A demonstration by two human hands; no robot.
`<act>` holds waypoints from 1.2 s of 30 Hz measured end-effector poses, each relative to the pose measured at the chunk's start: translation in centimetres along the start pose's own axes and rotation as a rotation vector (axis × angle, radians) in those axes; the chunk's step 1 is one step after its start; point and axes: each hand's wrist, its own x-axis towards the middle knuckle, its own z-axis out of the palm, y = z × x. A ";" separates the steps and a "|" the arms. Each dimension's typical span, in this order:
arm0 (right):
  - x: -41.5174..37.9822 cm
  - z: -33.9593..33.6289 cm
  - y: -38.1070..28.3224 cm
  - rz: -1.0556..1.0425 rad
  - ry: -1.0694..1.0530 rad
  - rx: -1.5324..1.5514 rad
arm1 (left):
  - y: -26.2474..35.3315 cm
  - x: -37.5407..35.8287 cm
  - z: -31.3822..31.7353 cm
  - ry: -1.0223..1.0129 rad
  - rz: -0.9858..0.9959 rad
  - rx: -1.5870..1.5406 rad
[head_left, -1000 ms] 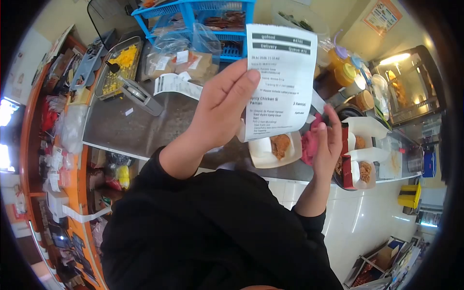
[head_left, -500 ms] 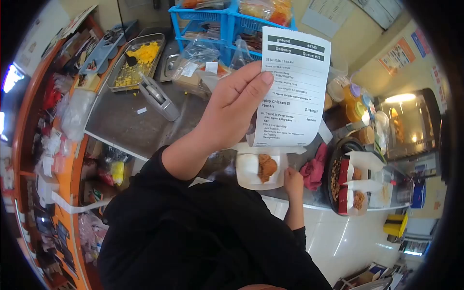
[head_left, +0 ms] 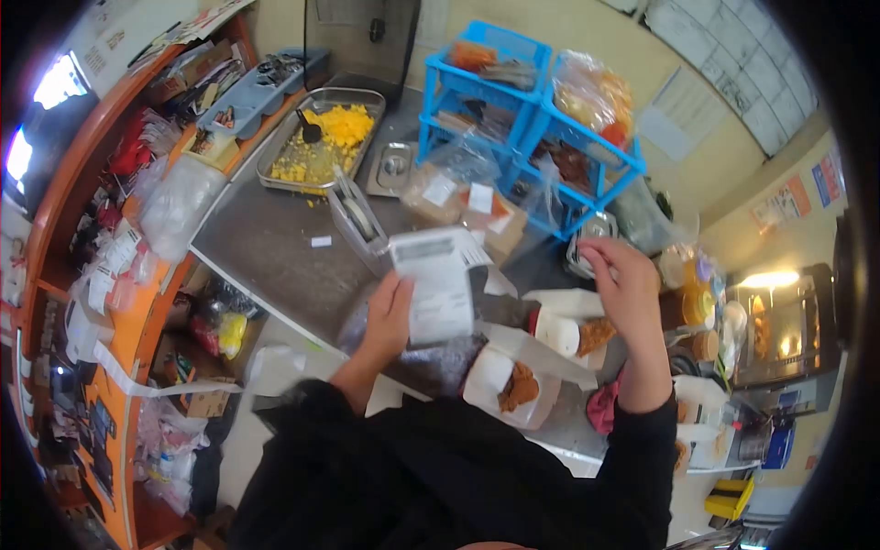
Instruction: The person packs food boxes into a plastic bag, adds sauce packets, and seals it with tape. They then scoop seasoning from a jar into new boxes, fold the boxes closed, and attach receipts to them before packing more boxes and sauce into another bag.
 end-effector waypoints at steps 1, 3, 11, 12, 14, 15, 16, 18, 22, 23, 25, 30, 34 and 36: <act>2.9 1.8 -0.5 -0.120 -0.025 -0.075 | -3.1 -0.6 -1.7 0.051 0.032 0.079; 9.0 6.5 -0.2 -0.295 -0.095 -0.087 | -7.4 -2.2 -4.6 0.072 -0.006 0.286; 28.8 21.8 4.1 -0.071 -0.415 -0.511 | -14.0 -4.1 -8.4 0.138 -0.075 0.207; 29.4 21.8 4.1 -0.061 -0.434 -0.487 | -13.8 -3.9 -8.4 0.128 -0.069 0.208; 30.2 22.8 5.4 -0.081 -0.423 -0.439 | -13.6 -3.9 -8.6 0.115 -0.073 0.215; 30.3 22.9 6.3 -0.101 -0.386 -0.414 | -13.5 -4.0 -8.7 0.106 -0.091 0.205; 30.3 23.2 7.3 -0.112 -0.341 -0.390 | -13.3 -3.9 -8.8 0.086 -0.104 0.196; 30.4 23.2 8.4 -0.112 -0.333 -0.494 | -13.3 -3.8 -8.8 0.049 -0.125 0.190; 29.0 23.0 8.4 -0.080 -0.143 -0.474 | -12.6 -3.6 -8.5 0.036 -0.141 0.210; 28.6 23.0 8.4 -0.077 -0.140 -0.492 | -12.2 -3.5 -8.5 0.035 -0.138 0.217; 28.0 22.8 8.1 -0.074 -0.128 -0.528 | -13.2 -3.7 -8.6 0.036 -0.129 0.216; 26.4 21.2 6.1 -0.165 -0.018 -0.562 | -13.3 -3.9 -8.7 0.039 -0.145 0.221; 23.9 17.1 3.4 -0.388 0.319 -0.158 | -14.2 -3.8 -8.5 0.103 -0.159 0.254; 21.7 13.0 1.2 -0.189 0.212 0.084 | -15.2 -3.9 -8.6 0.122 -0.148 0.287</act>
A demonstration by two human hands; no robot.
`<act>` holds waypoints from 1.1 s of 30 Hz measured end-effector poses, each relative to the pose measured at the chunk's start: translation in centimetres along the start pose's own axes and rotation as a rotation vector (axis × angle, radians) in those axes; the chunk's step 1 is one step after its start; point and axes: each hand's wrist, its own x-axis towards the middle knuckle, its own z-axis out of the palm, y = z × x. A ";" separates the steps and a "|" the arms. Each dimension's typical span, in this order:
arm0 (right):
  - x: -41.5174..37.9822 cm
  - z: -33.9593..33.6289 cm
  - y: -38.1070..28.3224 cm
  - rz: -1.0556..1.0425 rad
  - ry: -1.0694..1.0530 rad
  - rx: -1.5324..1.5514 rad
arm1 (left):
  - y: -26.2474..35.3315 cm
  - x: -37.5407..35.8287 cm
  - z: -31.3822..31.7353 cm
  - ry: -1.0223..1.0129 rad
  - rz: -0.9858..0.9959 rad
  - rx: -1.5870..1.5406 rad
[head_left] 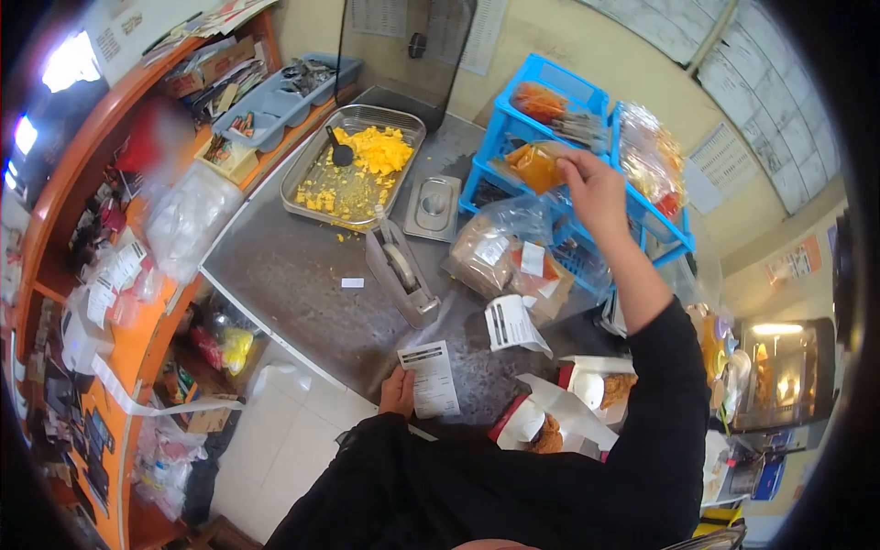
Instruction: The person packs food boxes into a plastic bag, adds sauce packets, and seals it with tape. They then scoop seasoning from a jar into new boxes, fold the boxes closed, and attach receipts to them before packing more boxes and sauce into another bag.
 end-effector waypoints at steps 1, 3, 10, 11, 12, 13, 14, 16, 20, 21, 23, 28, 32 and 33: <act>-0.7 -2.4 -1.4 0.156 -0.058 0.129 | -1.0 0.1 -0.1 -0.009 0.008 0.025; -2.7 -7.1 -3.2 0.357 -0.152 0.292 | -1.1 -0.4 -0.4 -0.005 0.010 0.021; -15.1 -19.2 -2.4 0.626 -0.363 0.176 | -1.2 0.3 -0.2 -0.048 0.090 -0.035; -17.6 -19.9 -0.6 0.669 -0.377 0.167 | -1.3 0.4 -0.1 -0.057 0.065 -0.107; -19.8 -20.3 0.9 0.702 -0.390 0.160 | -1.4 0.6 -0.1 -0.060 0.043 -0.181; -21.6 -20.5 1.7 0.800 -0.362 0.212 | -2.0 0.8 -0.3 -0.055 0.053 -0.216; -23.4 -20.6 2.9 0.810 -0.357 0.147 | -2.5 1.2 -0.4 -0.045 0.067 -0.253; -26.5 -20.6 5.1 0.822 -0.346 0.024 | -2.0 1.6 0.1 -0.055 0.085 -0.326; -30.3 -20.2 8.6 0.933 -0.290 -0.148 | 2.4 -0.1 1.5 -0.064 0.057 -0.402; -31.8 -19.9 10.3 0.921 -0.265 -0.119 | 3.5 -0.6 2.3 -0.042 0.055 -0.432; -33.0 -20.5 11.8 0.925 -0.236 -0.070 | 5.7 -1.7 3.8 -0.012 0.050 -0.459; -34.1 -22.7 12.2 1.075 -0.211 0.171 | 10.0 -4.7 6.7 0.030 0.032 -0.420; -35.3 -27.7 11.3 0.873 -0.251 0.024 | 12.5 -7.3 9.3 0.040 0.066 -0.420; -35.1 -30.3 10.2 0.836 -0.265 -0.022 | 12.6 -7.9 9.7 0.042 0.064 -0.416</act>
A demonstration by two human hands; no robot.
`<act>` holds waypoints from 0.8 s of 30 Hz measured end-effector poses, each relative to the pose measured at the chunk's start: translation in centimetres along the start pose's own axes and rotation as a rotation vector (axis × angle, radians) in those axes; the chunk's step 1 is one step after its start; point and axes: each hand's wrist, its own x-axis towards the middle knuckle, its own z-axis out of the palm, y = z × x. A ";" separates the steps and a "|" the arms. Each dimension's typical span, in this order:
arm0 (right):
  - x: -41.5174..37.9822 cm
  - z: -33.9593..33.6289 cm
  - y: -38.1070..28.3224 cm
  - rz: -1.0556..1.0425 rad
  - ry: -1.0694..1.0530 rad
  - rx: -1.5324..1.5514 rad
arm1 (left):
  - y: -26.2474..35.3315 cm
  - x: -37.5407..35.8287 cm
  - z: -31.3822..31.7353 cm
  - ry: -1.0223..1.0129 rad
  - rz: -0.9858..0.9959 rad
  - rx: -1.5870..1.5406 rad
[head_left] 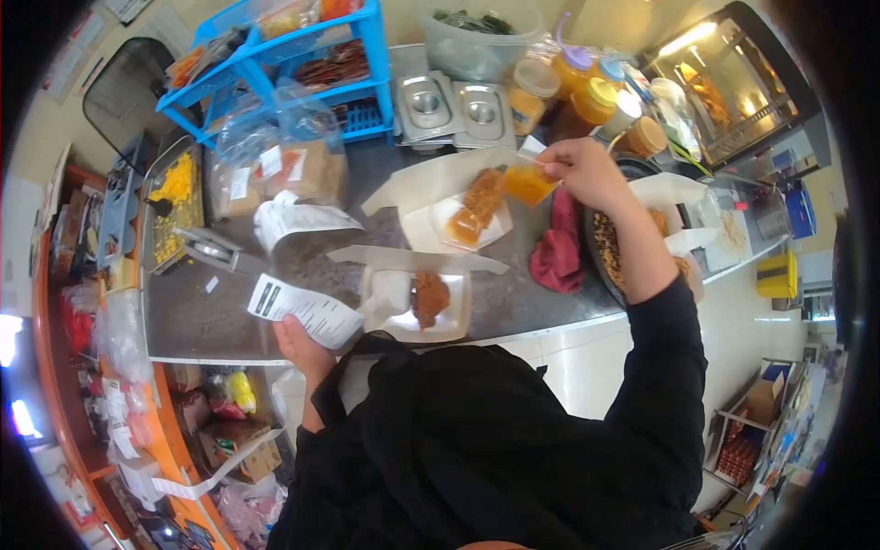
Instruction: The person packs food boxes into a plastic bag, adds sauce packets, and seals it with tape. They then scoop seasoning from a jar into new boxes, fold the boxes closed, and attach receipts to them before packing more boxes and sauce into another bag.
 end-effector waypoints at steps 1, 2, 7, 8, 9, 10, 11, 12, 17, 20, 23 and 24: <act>-1.1 -2.6 -0.5 -0.028 0.010 -0.052 | 0.1 -0.6 0.6 -0.001 -0.003 0.003; -2.1 -5.1 -0.3 -0.005 0.011 -0.089 | 0.5 -1.4 1.4 -0.044 0.003 0.030; -6.5 -14.5 2.8 0.175 0.032 -0.251 | -0.4 -4.5 5.3 -0.169 0.028 -0.056; -7.0 -15.4 3.8 0.196 0.019 -0.342 | -0.5 -5.2 6.3 -0.171 0.024 -0.068; -7.6 -16.1 4.5 0.218 0.005 -0.430 | -0.6 -5.8 7.1 -0.172 0.021 -0.076; -8.2 -16.7 5.4 0.239 -0.012 -0.515 | -0.7 -6.3 7.9 -0.180 0.022 -0.090; -8.7 -17.3 7.2 0.206 0.043 -0.526 | -0.9 -6.8 8.8 -0.188 0.023 -0.104; -9.1 -17.7 8.9 0.174 0.099 -0.537 | -1.0 -7.1 9.6 -0.197 0.024 -0.117; -14.4 -21.8 9.1 0.192 0.244 -0.261 | -1.1 -9.0 13.3 -0.171 0.024 -0.072; -18.7 -23.3 9.3 0.256 0.246 -0.026 | -2.2 -10.0 13.7 -0.199 0.007 -0.060; -21.5 -23.4 12.0 0.272 0.134 0.034 | -2.2 -11.0 15.1 -0.194 0.034 -0.049; -22.1 -22.4 13.1 0.258 0.096 0.029 | -2.1 -11.2 15.3 -0.176 0.037 -0.037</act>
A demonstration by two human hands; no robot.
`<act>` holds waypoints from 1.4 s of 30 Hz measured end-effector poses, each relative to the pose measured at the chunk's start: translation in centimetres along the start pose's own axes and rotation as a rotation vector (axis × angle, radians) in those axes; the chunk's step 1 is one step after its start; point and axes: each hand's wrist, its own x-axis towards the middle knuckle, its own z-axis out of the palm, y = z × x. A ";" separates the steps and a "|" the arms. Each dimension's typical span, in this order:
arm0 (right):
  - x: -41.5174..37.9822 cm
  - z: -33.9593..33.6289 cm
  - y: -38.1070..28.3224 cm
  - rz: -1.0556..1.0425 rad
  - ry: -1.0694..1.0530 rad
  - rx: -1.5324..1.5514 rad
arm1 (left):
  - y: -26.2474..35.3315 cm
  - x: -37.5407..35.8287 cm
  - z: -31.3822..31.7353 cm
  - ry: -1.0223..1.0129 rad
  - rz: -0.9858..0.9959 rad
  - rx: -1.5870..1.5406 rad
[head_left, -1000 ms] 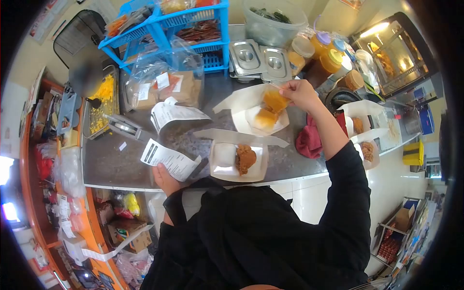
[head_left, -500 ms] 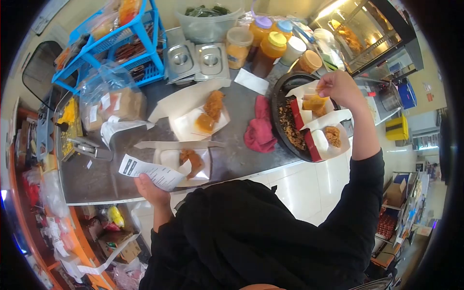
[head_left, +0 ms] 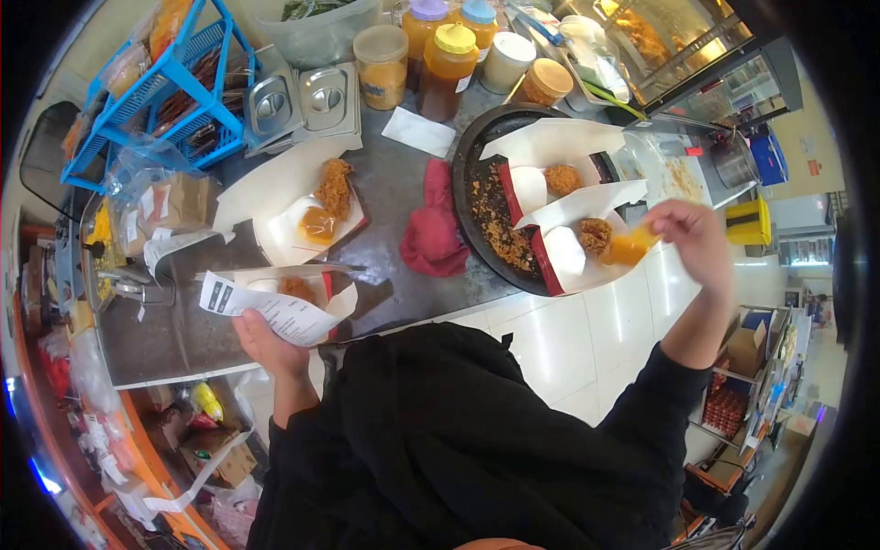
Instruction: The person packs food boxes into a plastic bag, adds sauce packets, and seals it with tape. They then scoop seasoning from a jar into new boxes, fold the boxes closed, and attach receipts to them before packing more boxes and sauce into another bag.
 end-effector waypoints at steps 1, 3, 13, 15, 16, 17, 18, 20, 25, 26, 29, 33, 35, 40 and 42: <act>-0.3 1.1 1.3 -0.014 -0.038 -0.009 | 0.1 -0.2 0.0 0.019 0.002 0.012; -0.7 3.3 3.8 -0.075 -0.111 -0.071 | 0.3 -0.3 -0.6 0.011 -0.008 -0.018; 1.6 10.2 -4.7 -0.226 0.213 -0.271 | 2.9 3.2 -9.3 0.038 0.047 -0.032; 3.5 13.9 -13.2 -0.381 0.142 0.006 | 3.7 4.2 -12.3 0.155 0.048 -0.034; 4.6 16.6 -17.3 -0.558 0.105 0.000 | 4.5 4.9 -14.1 0.150 0.069 -0.032; 5.7 19.4 -21.4 -0.737 0.072 -0.008 | 5.3 5.8 -15.9 0.146 0.089 -0.032; 7.0 22.0 -25.3 -0.799 -0.023 -0.024 | 6.3 6.5 -17.8 0.161 0.091 -0.046; 9.3 27.9 -33.5 -0.909 -0.112 0.073 | 8.1 7.8 -21.6 0.172 0.088 -0.089; 17.8 43.9 -49.6 -1.137 -0.054 -0.168 | 10.7 10.0 -30.1 0.298 0.114 -0.117; 19.8 46.9 -51.8 -1.136 0.020 -0.266 | 11.1 10.3 -31.5 0.326 0.095 -0.116; 27.3 54.4 -55.9 -1.043 0.037 -0.546 | 11.8 11.2 -35.3 0.391 0.062 -0.096; 37.2 61.2 -56.4 -0.913 -0.040 -0.614 | 12.1 13.0 -39.0 0.477 0.042 -0.094; 38.4 61.0 -57.0 -0.836 -0.125 -0.570 | 11.6 13.6 -40.2 0.499 0.029 -0.099; 36.0 60.4 -57.4 -0.741 0.129 -0.455 | 10.7 15.0 -42.1 0.492 0.011 -0.098; 32.2 59.2 -58.4 -0.776 0.180 -0.507 | 10.8 16.0 -41.8 0.465 -0.007 -0.111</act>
